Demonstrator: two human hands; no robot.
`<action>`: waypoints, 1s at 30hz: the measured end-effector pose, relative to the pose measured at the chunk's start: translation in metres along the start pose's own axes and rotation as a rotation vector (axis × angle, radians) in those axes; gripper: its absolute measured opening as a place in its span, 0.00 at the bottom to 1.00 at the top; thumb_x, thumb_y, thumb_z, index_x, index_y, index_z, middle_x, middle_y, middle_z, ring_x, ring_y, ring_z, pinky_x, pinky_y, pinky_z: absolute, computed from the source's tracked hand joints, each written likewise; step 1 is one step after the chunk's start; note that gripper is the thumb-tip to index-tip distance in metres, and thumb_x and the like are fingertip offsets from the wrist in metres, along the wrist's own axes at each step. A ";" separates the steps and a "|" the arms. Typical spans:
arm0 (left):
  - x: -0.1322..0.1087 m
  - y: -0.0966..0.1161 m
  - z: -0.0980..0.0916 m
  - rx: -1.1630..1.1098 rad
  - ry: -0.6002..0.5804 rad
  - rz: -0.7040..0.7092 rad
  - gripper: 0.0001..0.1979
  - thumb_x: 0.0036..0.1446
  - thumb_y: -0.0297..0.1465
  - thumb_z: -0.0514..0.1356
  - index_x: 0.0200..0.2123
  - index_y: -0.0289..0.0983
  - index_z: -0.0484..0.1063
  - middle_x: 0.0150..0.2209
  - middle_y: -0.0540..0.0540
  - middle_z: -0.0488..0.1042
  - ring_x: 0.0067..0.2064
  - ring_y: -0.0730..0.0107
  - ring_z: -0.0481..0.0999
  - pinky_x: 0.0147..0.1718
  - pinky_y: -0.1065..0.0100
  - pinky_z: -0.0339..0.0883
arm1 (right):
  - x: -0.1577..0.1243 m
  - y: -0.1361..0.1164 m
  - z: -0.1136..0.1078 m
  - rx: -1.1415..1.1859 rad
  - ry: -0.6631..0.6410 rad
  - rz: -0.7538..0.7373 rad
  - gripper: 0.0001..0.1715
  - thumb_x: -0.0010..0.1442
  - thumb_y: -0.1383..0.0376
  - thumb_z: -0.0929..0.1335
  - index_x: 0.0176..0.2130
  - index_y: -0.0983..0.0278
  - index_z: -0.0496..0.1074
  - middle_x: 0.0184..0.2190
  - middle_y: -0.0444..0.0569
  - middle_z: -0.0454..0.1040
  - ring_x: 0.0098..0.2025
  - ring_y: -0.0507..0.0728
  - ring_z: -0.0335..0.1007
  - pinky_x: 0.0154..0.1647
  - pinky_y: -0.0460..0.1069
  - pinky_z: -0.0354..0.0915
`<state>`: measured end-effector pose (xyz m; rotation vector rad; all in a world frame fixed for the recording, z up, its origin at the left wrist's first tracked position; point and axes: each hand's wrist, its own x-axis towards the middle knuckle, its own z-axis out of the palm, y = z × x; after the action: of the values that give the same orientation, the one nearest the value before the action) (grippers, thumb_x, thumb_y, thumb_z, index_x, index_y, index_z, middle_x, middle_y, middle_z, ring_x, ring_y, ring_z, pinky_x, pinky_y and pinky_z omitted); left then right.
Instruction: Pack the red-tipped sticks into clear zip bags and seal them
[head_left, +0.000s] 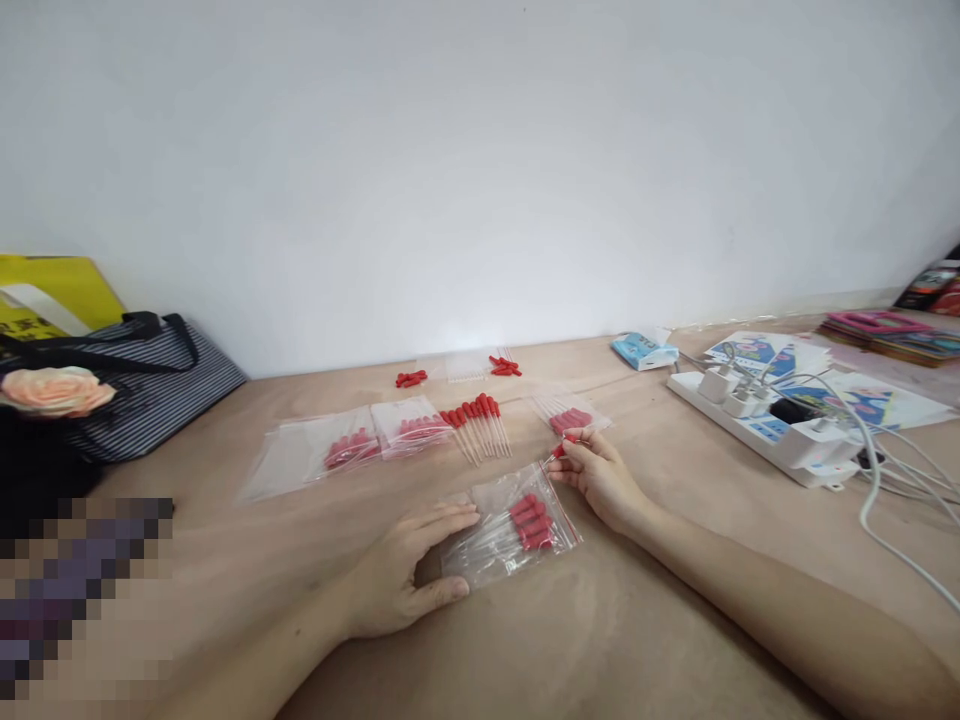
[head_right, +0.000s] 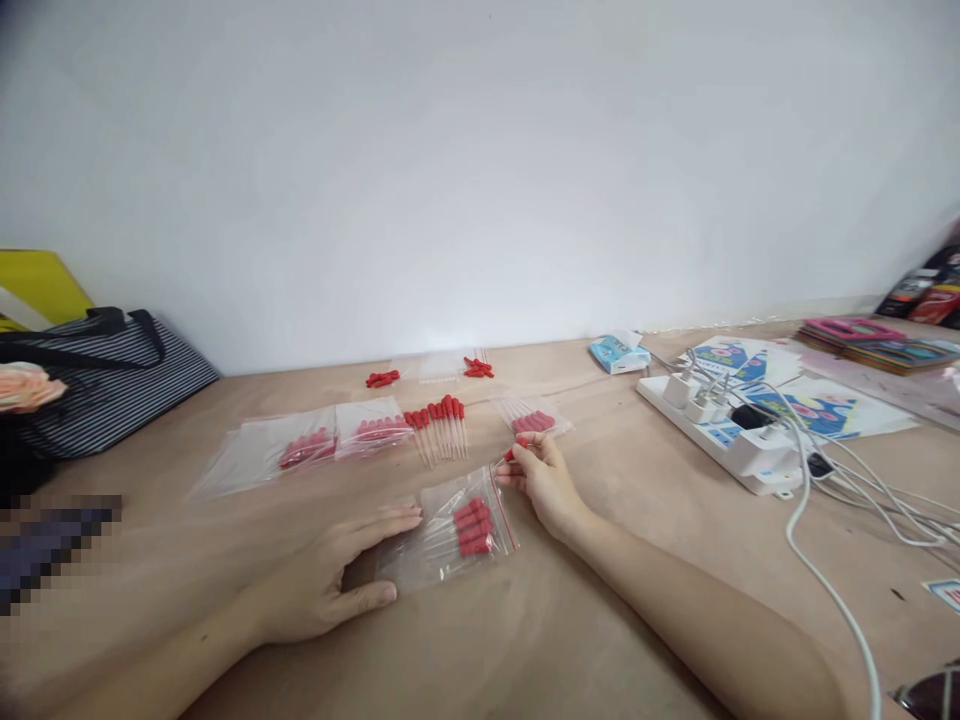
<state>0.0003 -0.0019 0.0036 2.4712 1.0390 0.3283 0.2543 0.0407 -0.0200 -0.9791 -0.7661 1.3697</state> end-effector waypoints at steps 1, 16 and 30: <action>0.000 -0.001 0.001 0.004 -0.005 -0.007 0.27 0.54 0.40 0.56 0.56 0.41 0.58 0.57 0.44 0.61 0.57 0.56 0.60 0.55 0.53 0.56 | -0.002 0.000 0.001 -0.011 -0.029 0.021 0.20 0.40 0.62 0.71 0.32 0.61 0.58 0.21 0.38 0.69 0.21 0.49 0.68 0.24 0.45 0.65; 0.000 0.000 0.000 0.014 -0.016 -0.004 0.27 0.54 0.40 0.56 0.57 0.41 0.57 0.58 0.44 0.59 0.58 0.57 0.58 0.55 0.54 0.55 | -0.005 0.009 0.000 -0.454 -0.318 0.026 0.20 0.38 0.55 0.73 0.27 0.64 0.66 0.16 0.39 0.70 0.13 0.46 0.59 0.13 0.41 0.54; 0.001 -0.002 0.002 0.002 -0.010 0.032 0.22 0.55 0.38 0.55 0.54 0.42 0.62 0.58 0.44 0.59 0.59 0.57 0.58 0.55 0.53 0.55 | 0.005 0.004 -0.004 -0.557 -0.167 0.017 0.10 0.49 0.61 0.66 0.32 0.63 0.63 0.16 0.36 0.67 0.09 0.45 0.51 0.07 0.40 0.47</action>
<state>0.0005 -0.0010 0.0007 2.4909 0.9977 0.3251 0.2563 0.0449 -0.0252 -1.3089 -1.3119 1.2868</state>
